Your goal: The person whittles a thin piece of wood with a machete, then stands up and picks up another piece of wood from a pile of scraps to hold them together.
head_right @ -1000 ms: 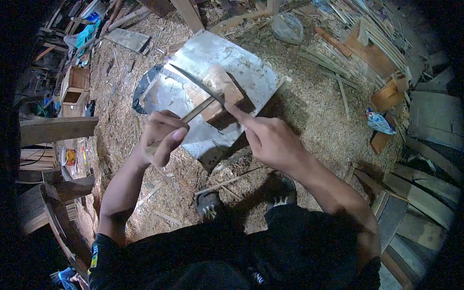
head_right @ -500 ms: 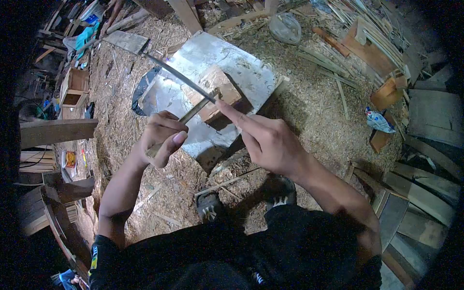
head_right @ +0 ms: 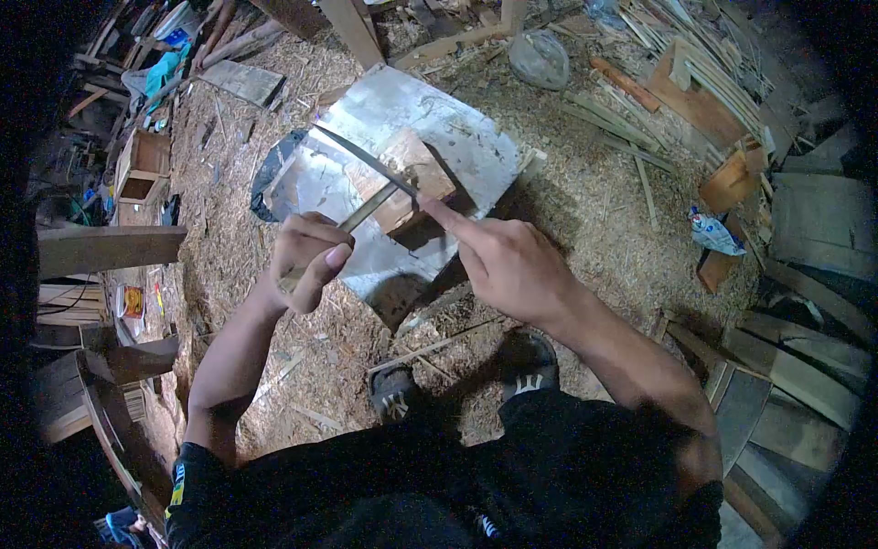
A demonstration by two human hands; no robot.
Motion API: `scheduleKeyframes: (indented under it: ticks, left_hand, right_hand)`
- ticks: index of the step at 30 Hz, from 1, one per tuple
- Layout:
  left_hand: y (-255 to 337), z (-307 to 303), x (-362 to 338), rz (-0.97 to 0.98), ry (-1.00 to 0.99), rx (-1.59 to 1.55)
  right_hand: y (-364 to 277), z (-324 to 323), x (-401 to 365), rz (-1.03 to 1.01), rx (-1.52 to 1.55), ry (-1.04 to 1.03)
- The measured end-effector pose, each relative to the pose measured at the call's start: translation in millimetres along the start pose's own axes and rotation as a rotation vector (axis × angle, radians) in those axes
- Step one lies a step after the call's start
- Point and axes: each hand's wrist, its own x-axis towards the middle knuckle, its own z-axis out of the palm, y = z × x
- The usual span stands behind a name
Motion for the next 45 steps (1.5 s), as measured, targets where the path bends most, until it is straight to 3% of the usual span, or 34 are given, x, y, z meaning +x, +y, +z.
scheduleKeyframes:
  ticks: [2, 4, 5, 7, 9, 13, 14, 16, 23, 27, 31, 33, 34, 37, 38, 41, 42, 45]
  left_hand:
    - [-1, 0, 0, -0.015, -0.004, -0.038]
    - [2, -1, 0, -0.062, 0.004, -0.053]
    - [4, -2, 2, -0.095, 0.005, -0.060]
    - [1, 3, -5, -0.170, 0.042, -0.115]
    - [-5, -1, -5, -0.058, 0.022, -0.070]
    - [-2, -1, -2, -0.098, 0.055, -0.079]
    - [-2, -4, -1, -0.081, 0.029, -0.087]
    - [-5, -4, -4, -0.078, 0.047, -0.065]
    - [-2, -5, -5, -0.149, 0.058, -0.067]
    - [-4, -5, -1, -0.101, 0.072, -0.060]
    - [-7, -6, -5, -0.119, 0.034, -0.100]
    - [-1, -2, -1, -0.139, 0.093, -0.109]
    - [-2, -2, -4, -0.128, 0.101, -0.060]
    - [-3, -2, -2, -0.122, 0.099, -0.102]
    - [-6, -4, -4, -0.120, 0.078, -0.100]
    - [-6, -5, -2, -0.097, 0.089, -0.155]
    - [-5, -7, -2, -0.093, 0.090, -0.148]
    - [-8, -5, -3, -0.089, 0.093, -0.137]
  right_hand:
    - [-2, 2, -3, -0.003, 0.017, -0.006]
    - [-1, 8, -7, -0.184, 0.082, 0.188]
    - [-1, 8, -6, -0.188, 0.085, 0.187]
    - [1, 3, -1, 0.071, -0.050, -0.087]
    - [-1, 0, -1, 0.023, -0.020, -0.029]
    - [3, 10, -9, -0.168, 0.058, 0.144]
    - [5, 11, -6, -0.173, 0.058, 0.146]
    - [9, 9, 1, 0.008, -0.021, -0.001]
    - [3, 7, -5, -0.109, 0.036, 0.090]
    - [3, 4, 0, -0.028, -0.080, 0.022]
    - [1, 5, -3, -0.209, 0.009, 0.168]
    - [8, -3, 9, 0.272, -0.133, -0.252]
    - [14, -4, 8, 0.052, -0.139, -0.030]
    - [2, -12, 6, 0.012, -0.056, 0.084]
    - [2, -8, 4, -0.100, -0.007, 0.201]
    - [10, 6, -4, -0.068, 0.074, 0.045]
    - [8, 3, -2, 0.103, -0.154, -0.131]
    - [10, -2, 5, 0.021, -0.058, -0.057]
